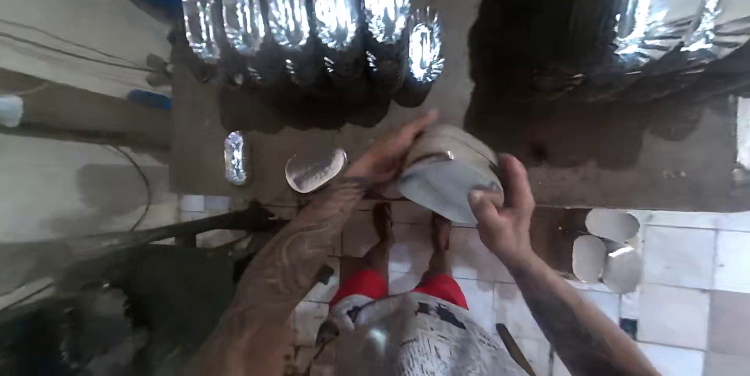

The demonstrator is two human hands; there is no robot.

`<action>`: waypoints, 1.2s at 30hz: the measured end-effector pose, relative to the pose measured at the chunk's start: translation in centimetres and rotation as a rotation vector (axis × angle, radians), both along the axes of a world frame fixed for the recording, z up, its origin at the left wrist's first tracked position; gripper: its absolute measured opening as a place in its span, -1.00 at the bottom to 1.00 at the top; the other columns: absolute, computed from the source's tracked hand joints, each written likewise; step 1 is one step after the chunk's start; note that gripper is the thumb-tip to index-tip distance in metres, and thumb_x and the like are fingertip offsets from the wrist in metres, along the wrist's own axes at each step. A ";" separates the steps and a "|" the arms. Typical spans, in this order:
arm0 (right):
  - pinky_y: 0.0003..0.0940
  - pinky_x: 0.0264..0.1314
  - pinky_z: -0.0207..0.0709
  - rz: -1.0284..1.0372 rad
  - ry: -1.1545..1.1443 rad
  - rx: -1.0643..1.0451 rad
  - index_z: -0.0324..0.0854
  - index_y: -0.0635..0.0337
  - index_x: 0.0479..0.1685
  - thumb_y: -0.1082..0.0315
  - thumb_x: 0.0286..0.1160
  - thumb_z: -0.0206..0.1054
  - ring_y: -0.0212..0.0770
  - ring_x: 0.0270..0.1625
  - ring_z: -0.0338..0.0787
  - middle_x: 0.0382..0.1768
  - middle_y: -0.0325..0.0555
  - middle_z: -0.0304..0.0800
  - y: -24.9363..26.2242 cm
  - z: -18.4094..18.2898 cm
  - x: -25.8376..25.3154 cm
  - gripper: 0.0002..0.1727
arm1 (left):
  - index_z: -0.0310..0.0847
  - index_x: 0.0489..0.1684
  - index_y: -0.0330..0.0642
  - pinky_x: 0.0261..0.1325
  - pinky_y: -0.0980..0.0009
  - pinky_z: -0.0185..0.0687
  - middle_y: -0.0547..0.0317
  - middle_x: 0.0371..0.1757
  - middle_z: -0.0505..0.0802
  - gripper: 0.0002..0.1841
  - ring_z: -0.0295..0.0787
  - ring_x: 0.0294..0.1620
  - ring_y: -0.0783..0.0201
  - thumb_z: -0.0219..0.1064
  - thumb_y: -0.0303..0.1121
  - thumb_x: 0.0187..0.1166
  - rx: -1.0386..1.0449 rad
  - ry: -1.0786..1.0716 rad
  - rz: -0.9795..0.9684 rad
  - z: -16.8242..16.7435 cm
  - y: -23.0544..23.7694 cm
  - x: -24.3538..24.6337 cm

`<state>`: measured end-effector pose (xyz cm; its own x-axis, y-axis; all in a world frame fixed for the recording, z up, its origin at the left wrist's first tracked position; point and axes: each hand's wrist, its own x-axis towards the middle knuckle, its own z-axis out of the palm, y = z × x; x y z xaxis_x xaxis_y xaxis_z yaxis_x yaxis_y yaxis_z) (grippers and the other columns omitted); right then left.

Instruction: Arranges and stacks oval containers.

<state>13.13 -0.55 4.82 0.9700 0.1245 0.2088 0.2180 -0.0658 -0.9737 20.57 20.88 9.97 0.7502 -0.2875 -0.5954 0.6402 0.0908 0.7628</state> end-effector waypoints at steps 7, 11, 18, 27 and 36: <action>-0.13 0.20 0.77 0.076 0.619 0.478 0.10 0.05 0.81 0.44 0.51 0.22 -0.21 0.18 0.81 0.32 -0.10 0.70 9.2 2.8 -0.1 -0.22 | -0.03 0.79 -0.31 0.29 0.31 0.73 0.05 0.31 0.75 0.00 0.76 0.20 0.38 0.43 0.00 0.38 0.101 -0.438 0.218 -0.4 8.6 -7.0; -0.19 0.24 0.74 0.023 0.625 0.305 -0.05 0.02 0.88 0.41 0.57 0.20 -0.25 0.19 0.78 0.38 -0.09 0.63 10.9 2.3 -0.6 -0.18 | 0.30 0.57 -0.33 0.16 0.30 0.79 0.02 0.15 0.80 -0.30 0.81 0.06 0.33 0.37 -0.42 0.32 0.026 -0.413 0.251 -3.0 9.3 -6.3; -0.36 0.01 0.73 -0.048 0.656 0.119 0.07 0.07 0.80 0.33 0.60 0.19 -0.39 -0.12 0.77 -0.01 -0.22 0.72 11.6 1.9 -0.8 -0.27 | 0.22 0.67 -0.34 0.26 0.20 0.78 -0.10 0.24 0.79 -0.28 0.83 0.14 0.21 0.41 -0.37 0.47 -0.025 -0.410 0.194 -4.5 10.6 -5.9; -0.10 0.15 0.74 -0.062 0.798 0.048 0.07 0.04 0.85 0.33 0.70 0.13 -0.16 0.13 0.79 0.22 0.00 0.71 11.4 3.6 -0.4 -0.31 | 0.48 0.43 0.02 0.23 0.13 0.53 0.15 0.20 0.69 -0.52 0.61 0.18 0.16 0.08 0.12 0.78 -0.294 0.591 0.833 -5.5 7.7 -11.0; -0.15 0.00 0.74 -0.139 0.828 0.040 0.03 0.00 0.86 0.39 0.69 0.13 -0.21 -0.01 0.77 0.14 -0.04 0.68 13.6 4.4 -0.2 -0.28 | 0.56 0.26 0.09 0.13 0.11 0.54 0.20 -0.02 0.72 -0.53 0.61 0.00 0.17 0.16 0.22 0.69 -0.311 0.665 0.849 -5.9 7.7 -9.8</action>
<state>12.90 13.05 9.22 0.8177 0.0005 -0.5756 -0.5756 -0.0012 -0.8177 10.79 28.59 4.05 0.3335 -0.0401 -0.9419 0.5520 0.8182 0.1606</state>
